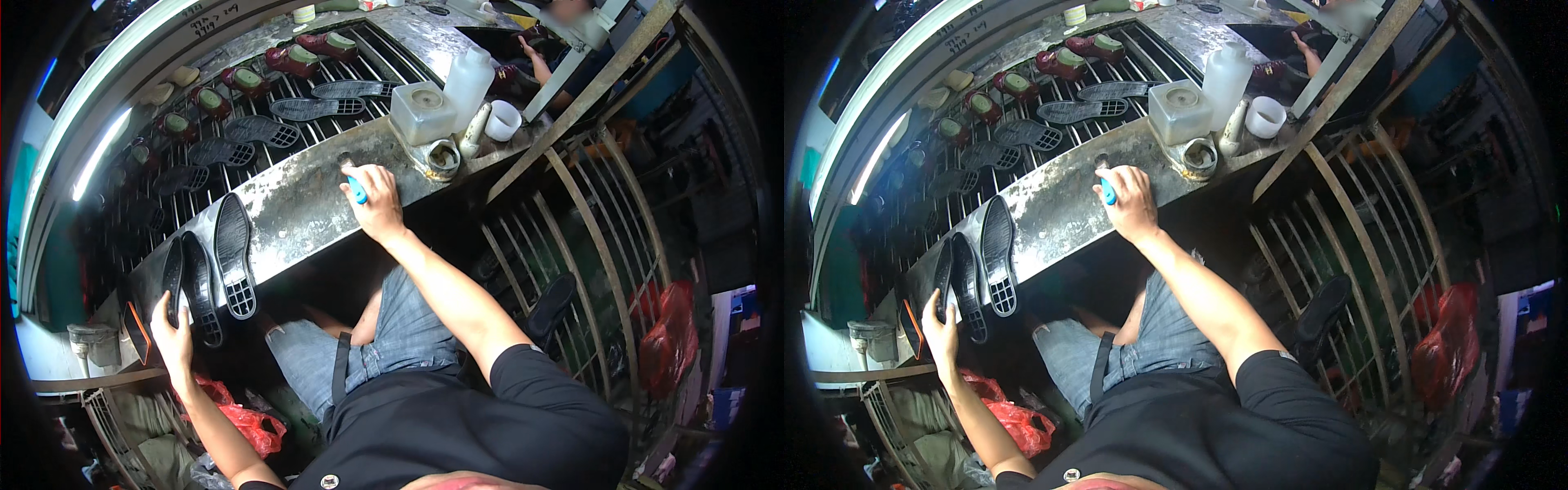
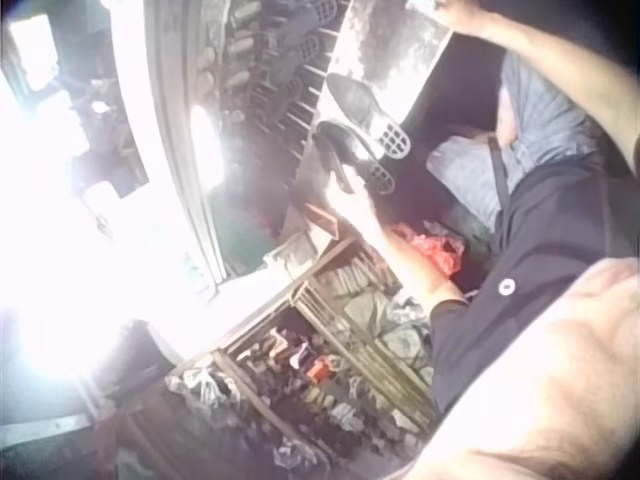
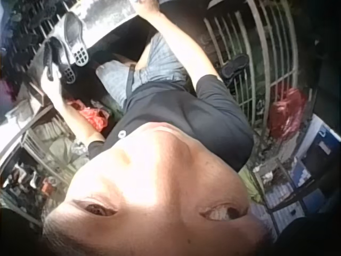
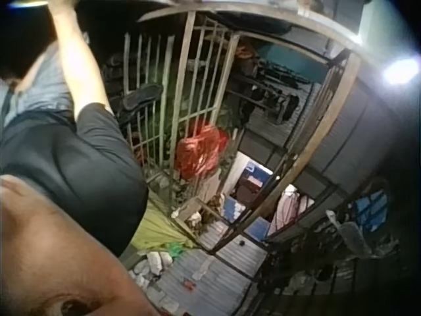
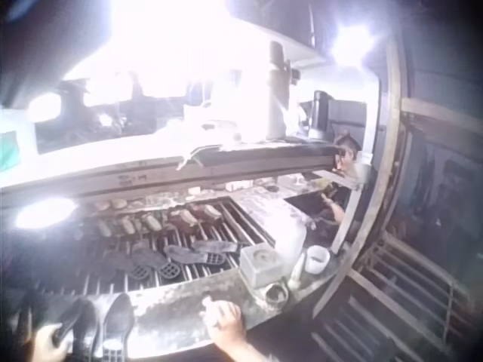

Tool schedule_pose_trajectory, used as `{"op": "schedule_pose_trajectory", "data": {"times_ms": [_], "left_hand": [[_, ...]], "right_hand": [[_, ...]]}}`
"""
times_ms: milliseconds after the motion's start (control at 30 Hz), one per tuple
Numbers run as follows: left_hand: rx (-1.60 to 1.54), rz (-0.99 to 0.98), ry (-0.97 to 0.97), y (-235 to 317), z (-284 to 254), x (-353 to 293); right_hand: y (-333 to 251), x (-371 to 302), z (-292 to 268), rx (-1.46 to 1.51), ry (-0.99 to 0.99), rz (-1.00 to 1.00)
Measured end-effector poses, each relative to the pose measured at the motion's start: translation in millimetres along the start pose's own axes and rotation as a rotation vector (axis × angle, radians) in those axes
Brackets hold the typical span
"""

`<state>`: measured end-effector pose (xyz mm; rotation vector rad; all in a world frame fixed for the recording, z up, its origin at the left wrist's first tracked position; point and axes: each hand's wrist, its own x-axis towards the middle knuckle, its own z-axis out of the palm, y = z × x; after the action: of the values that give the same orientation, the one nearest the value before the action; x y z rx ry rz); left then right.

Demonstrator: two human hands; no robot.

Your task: Applying adhesive or primer to the inner surface of shoe soles using a brush at a workstation.

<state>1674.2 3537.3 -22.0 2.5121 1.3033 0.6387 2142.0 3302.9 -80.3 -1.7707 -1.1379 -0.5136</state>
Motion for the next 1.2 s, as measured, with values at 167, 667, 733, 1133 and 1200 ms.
{"op": "schedule_pose_trajectory", "data": {"times_ms": [167, 667, 733, 1133, 1200], "left_hand": [[-1.502, -0.404, -0.263, 78.1, -18.3, -8.2], [-2.436, -0.899, -1.094, 221.8, 152.4, -111.3], [-2.510, -0.987, -1.185, 222.8, 162.2, -109.2], [-2.535, -1.146, -0.737, 234.0, 145.2, -124.6], [-2.461, -1.125, -0.752, 233.3, 144.3, -123.9]], "right_hand": [[-15.8, -21.4, -49.5, 0.148, 0.055, 0.041], [48.7, 2.1, -177.7, -0.038, -0.001, 0.344], [52.6, 5.3, -174.6, -0.070, -0.078, 0.292], [-14.7, -41.2, -113.6, 0.665, -0.138, 0.602], [-31.6, -54.6, -90.3, 0.606, -0.374, 0.527]]}}
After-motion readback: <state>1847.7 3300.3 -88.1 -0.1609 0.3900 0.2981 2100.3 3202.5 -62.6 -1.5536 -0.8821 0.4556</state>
